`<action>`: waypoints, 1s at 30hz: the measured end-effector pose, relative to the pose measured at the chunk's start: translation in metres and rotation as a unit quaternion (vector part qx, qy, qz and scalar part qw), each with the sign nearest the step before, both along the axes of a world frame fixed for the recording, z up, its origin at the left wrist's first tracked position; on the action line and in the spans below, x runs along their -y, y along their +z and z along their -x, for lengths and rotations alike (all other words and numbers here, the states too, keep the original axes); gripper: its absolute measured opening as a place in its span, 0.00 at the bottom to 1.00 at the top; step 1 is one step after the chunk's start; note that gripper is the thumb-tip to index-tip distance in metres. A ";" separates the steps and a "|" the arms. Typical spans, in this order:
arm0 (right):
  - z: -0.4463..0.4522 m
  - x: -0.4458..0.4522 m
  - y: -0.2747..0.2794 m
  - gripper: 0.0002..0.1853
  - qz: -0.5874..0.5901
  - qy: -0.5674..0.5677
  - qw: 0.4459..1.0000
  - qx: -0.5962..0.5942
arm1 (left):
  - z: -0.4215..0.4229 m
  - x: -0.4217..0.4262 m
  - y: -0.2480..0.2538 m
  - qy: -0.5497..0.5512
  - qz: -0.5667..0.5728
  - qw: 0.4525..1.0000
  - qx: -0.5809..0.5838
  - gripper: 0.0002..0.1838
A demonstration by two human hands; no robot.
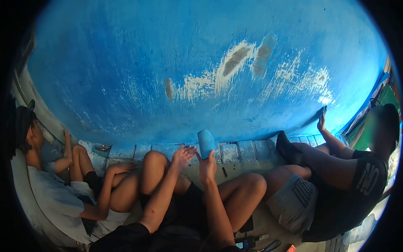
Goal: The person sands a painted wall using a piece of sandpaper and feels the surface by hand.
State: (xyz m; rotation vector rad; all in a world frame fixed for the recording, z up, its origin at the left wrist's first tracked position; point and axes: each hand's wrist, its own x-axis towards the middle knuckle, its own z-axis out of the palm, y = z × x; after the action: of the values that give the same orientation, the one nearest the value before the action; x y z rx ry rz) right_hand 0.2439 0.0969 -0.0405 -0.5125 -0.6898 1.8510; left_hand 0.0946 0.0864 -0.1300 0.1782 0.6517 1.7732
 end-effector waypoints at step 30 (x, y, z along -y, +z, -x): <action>-0.020 -0.051 -0.097 0.35 -0.037 -0.030 0.911 0.409 | 0.021 -0.011 0.004 -0.266 0.181 0.943 -0.087 0.41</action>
State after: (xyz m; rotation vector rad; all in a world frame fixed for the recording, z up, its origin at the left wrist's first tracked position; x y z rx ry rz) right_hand 0.2641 0.1481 -0.1377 -1.2726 -1.2682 1.5015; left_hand 0.0741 0.0979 -0.1260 0.2340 0.9453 1.1043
